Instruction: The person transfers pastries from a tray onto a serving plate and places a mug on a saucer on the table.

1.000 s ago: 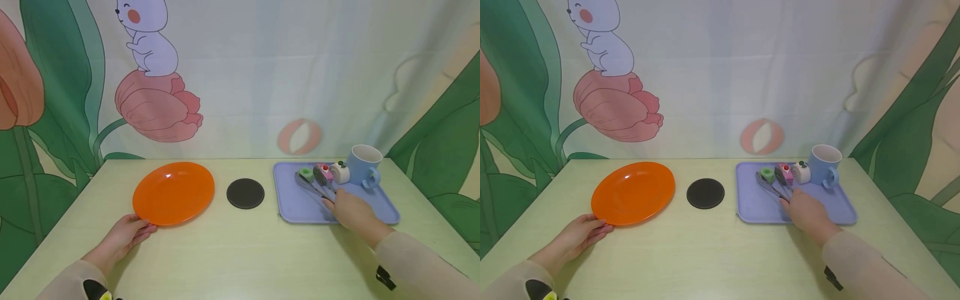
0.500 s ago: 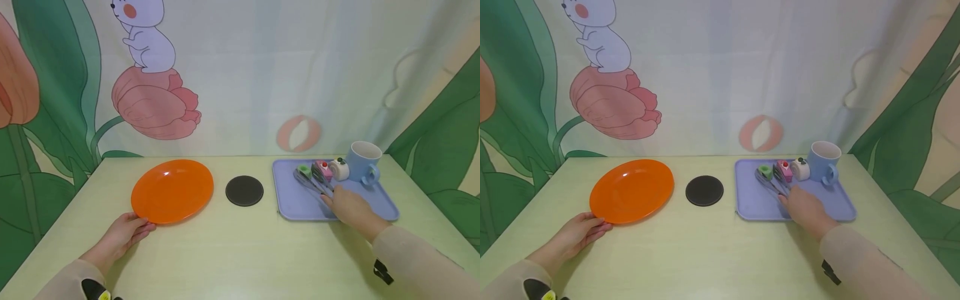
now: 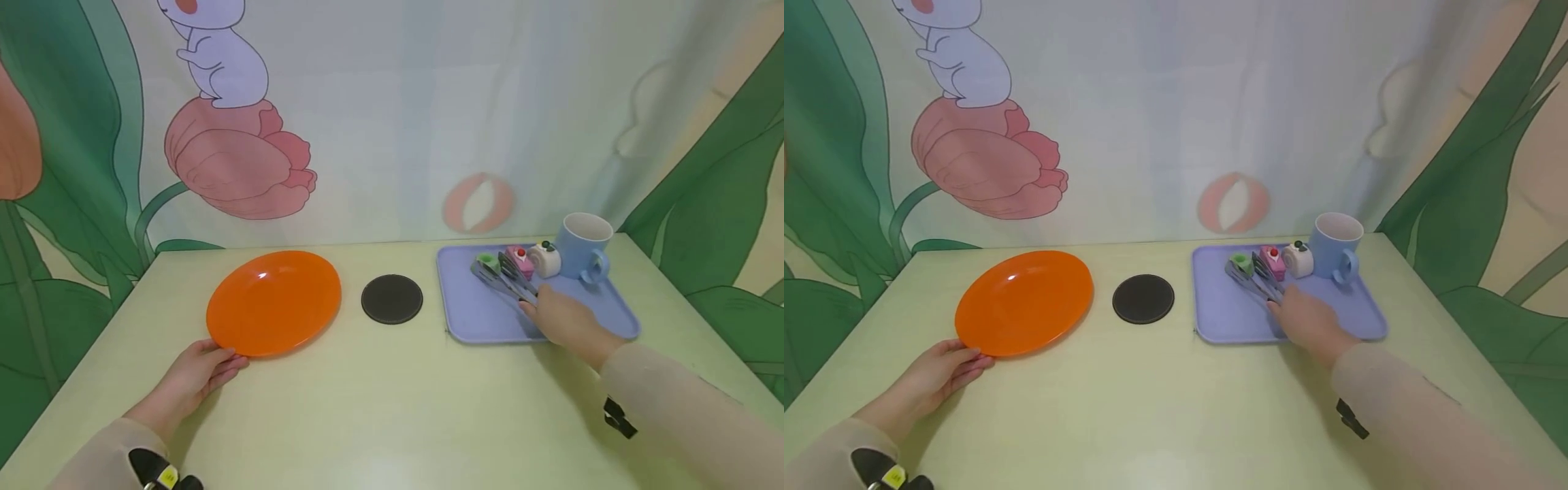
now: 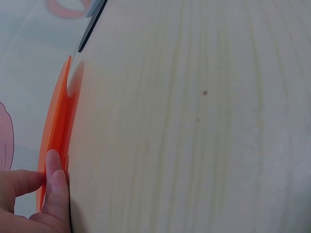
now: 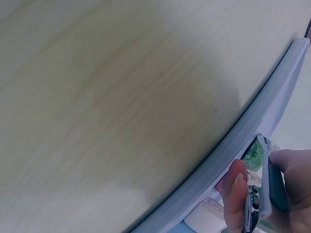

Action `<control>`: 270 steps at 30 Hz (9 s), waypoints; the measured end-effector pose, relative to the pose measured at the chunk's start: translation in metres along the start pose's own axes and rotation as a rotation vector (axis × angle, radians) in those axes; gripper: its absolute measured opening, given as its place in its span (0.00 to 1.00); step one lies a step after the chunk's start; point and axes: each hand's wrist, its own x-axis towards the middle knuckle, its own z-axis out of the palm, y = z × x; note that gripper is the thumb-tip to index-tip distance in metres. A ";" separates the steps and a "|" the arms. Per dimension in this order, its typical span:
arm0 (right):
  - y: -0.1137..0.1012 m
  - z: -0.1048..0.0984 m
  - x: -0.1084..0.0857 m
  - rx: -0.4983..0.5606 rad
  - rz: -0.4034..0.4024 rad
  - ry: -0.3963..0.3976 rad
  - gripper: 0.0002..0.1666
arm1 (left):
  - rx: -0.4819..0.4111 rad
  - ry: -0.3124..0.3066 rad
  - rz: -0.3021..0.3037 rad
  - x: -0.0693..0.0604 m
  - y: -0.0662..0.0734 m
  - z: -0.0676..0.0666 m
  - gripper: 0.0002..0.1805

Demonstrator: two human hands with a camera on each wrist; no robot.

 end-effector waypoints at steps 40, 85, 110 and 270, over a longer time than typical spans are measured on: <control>0.007 -0.009 -0.011 -0.019 -0.033 0.046 0.26 | -0.010 0.018 -0.004 0.000 0.002 0.001 0.30; -0.008 -0.015 -0.016 -0.009 -0.060 0.063 0.24 | -0.018 0.035 -0.014 -0.001 0.003 0.001 0.30; -0.014 -0.011 -0.017 0.017 -0.089 0.089 0.19 | 0.006 0.031 -0.015 -0.005 0.006 0.003 0.31; -0.096 0.000 0.001 0.050 -0.209 0.078 0.18 | -0.004 0.003 -0.002 0.002 0.000 -0.003 0.26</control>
